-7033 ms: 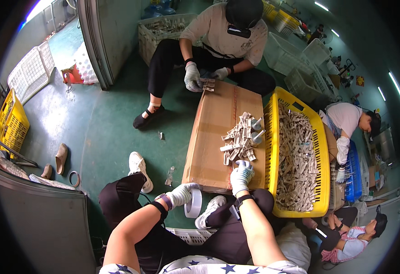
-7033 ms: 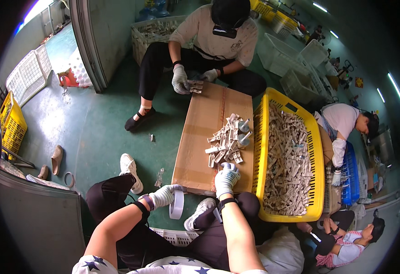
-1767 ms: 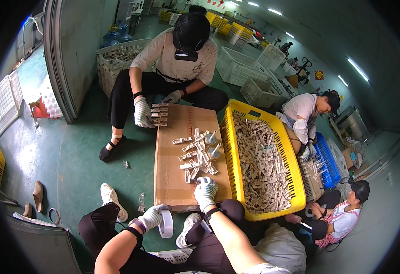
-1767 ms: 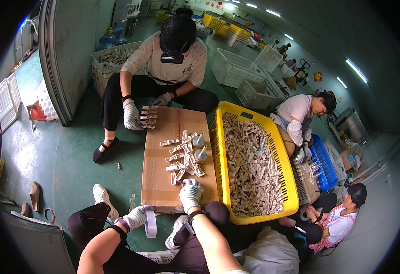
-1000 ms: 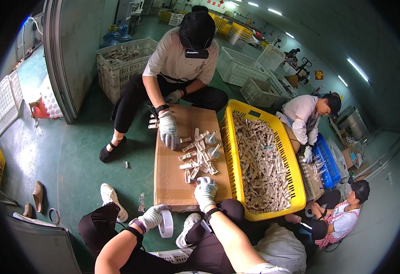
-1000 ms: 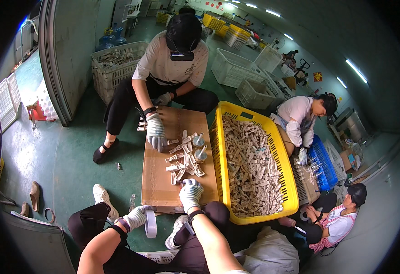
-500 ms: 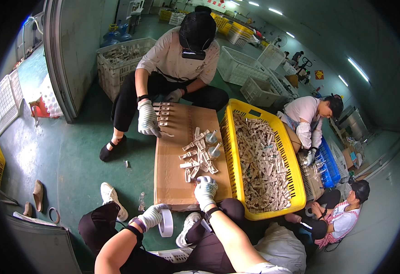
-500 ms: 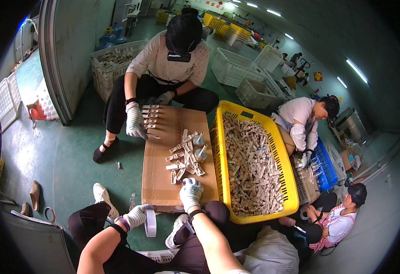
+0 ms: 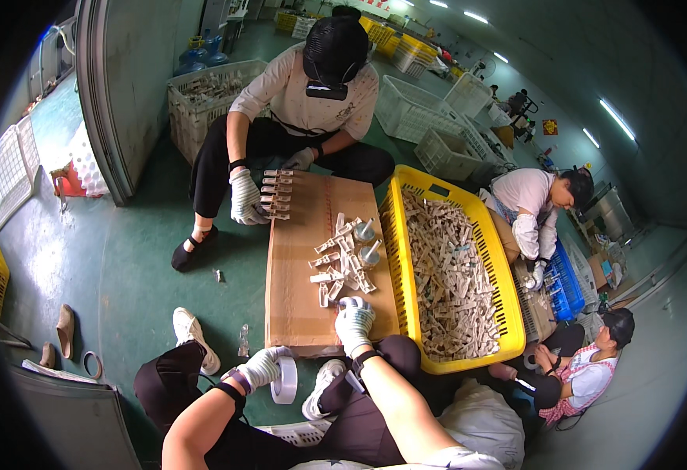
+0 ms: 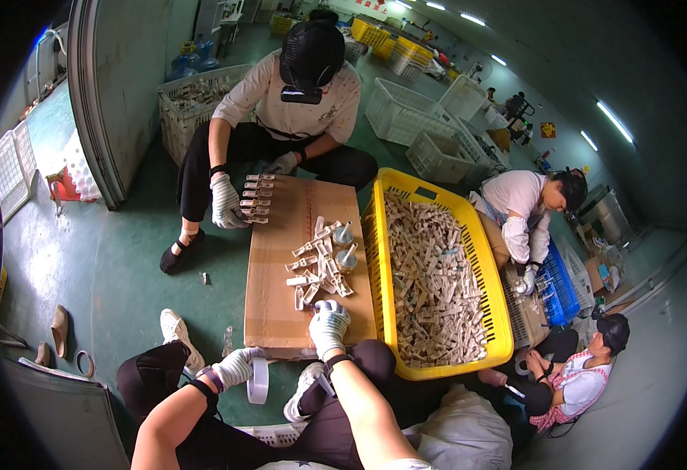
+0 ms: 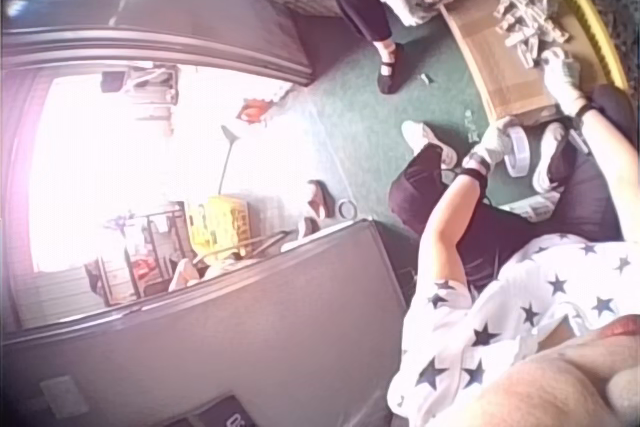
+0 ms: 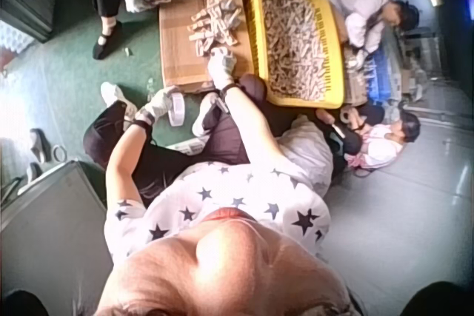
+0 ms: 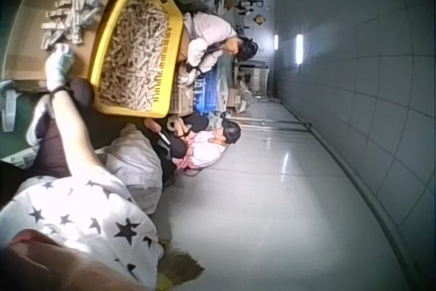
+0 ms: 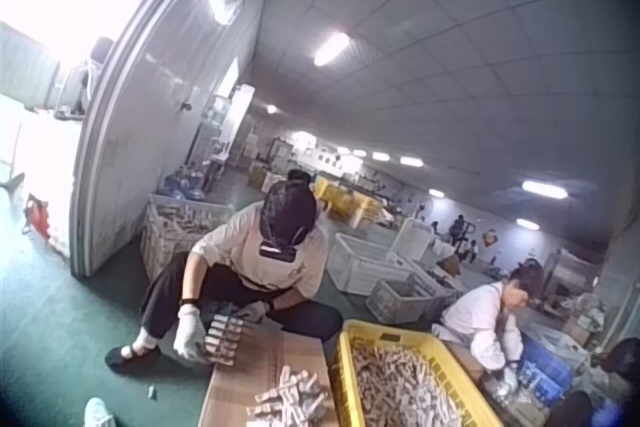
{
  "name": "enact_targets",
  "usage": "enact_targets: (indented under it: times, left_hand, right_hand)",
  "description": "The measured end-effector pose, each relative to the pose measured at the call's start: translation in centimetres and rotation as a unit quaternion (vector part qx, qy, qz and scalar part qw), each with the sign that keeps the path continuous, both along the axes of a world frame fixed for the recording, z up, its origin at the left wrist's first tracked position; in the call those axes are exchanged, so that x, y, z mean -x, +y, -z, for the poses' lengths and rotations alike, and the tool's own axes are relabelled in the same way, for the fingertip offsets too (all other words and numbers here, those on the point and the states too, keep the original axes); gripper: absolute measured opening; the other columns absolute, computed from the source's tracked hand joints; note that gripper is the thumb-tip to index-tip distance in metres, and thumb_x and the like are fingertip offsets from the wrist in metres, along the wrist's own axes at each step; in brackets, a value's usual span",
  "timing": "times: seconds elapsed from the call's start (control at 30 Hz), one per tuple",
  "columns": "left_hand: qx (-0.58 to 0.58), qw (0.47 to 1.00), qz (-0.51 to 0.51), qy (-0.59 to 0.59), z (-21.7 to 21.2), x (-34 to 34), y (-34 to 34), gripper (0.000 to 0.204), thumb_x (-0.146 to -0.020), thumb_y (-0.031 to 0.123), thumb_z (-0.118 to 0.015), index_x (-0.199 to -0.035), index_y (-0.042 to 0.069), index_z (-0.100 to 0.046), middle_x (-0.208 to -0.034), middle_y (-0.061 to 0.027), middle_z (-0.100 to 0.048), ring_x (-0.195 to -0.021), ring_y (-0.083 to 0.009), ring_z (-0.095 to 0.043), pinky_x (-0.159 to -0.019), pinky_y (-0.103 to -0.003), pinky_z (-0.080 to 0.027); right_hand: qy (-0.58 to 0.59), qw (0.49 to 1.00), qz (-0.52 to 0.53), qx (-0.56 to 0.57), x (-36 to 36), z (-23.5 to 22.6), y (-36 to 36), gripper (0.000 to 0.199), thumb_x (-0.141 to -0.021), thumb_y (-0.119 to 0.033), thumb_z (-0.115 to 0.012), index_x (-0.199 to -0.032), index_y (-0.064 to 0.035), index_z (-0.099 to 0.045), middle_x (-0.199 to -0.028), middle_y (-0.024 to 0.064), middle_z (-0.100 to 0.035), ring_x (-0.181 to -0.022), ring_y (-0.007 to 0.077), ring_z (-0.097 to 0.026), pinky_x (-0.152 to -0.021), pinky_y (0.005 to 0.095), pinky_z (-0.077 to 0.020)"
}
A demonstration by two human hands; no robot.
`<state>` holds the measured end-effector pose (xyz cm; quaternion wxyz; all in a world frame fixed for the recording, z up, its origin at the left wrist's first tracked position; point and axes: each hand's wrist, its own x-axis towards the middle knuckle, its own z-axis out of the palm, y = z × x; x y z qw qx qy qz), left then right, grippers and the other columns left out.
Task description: Manually sorting and placing plastic clothespins into bags or onto cardboard for packaging.
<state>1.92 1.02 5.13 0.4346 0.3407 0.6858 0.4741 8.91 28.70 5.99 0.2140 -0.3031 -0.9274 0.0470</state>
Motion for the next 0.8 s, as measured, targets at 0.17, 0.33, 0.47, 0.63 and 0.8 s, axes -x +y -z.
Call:
enact_targets:
  times: [0.17,0.33,0.47,0.63,0.8]
  left_hand:
    - [-0.024,0.999,0.029,0.027,-1.0,-0.1,0.1,0.041,-0.079,-0.014,-0.059,-0.111,0.01,-0.068,-0.1,-0.0021,-0.071,-0.093,-0.0141,-0.062,-0.083,-0.03,-0.05]
    - [-0.037,0.997,0.03,0.054,1.4,-0.1,0.4,0.038,-0.082,-0.011,-0.058,-0.113,0.01,-0.066,-0.099,-0.0013,-0.069,-0.094,-0.014,-0.061,-0.086,-0.029,-0.049]
    - [-0.072,0.995,-0.002,-0.068,5.0,-0.2,0.7,0.025,-0.087,-0.003,-0.059,-0.109,0.008,-0.065,-0.094,-0.0011,-0.066,-0.089,-0.0133,-0.061,-0.084,-0.027,-0.049]
    - [-0.067,0.88,-0.129,-0.452,5.6,-0.1,1.4,0.017,-0.088,0.003,-0.061,-0.103,0.008,-0.067,-0.09,0.0011,-0.062,-0.079,-0.014,-0.056,-0.073,-0.028,-0.047]
    - [-0.076,0.895,-0.108,-0.427,4.0,-0.2,1.4,0.018,-0.085,0.002,-0.067,-0.102,0.007,-0.067,-0.087,0.0011,-0.063,-0.077,-0.0118,-0.058,-0.071,-0.027,-0.048]
  right_hand:
    - [-0.002,1.0,0.011,0.005,-0.1,0.0,0.1,0.013,-0.079,-0.018,-0.059,-0.089,-0.0172,-0.068,-0.094,0.0058,-0.064,-0.093,0.0298,-0.058,-0.083,0.0455,-0.0447]
    - [-0.018,1.0,0.017,0.018,0.0,-0.4,0.2,0.013,-0.078,-0.018,-0.059,-0.088,-0.0183,-0.068,-0.096,0.0052,-0.065,-0.095,0.0293,-0.057,-0.084,0.0449,-0.0444]
    - [-0.013,1.0,0.01,0.015,0.0,-0.4,-0.2,0.013,-0.078,-0.018,-0.06,-0.088,-0.0182,-0.068,-0.096,0.0052,-0.065,-0.095,0.0293,-0.057,-0.084,0.0447,-0.0443]
    - [-0.015,1.0,0.009,0.021,0.0,-0.4,-0.1,0.013,-0.078,-0.018,-0.06,-0.088,-0.018,-0.068,-0.096,0.0049,-0.065,-0.095,0.0292,-0.057,-0.085,0.045,-0.0439]
    - [-0.008,1.0,0.013,0.019,-0.1,-0.3,-0.1,0.014,-0.078,-0.018,-0.059,-0.089,-0.0177,-0.069,-0.096,0.0054,-0.064,-0.095,0.0293,-0.057,-0.085,0.0452,-0.0438]
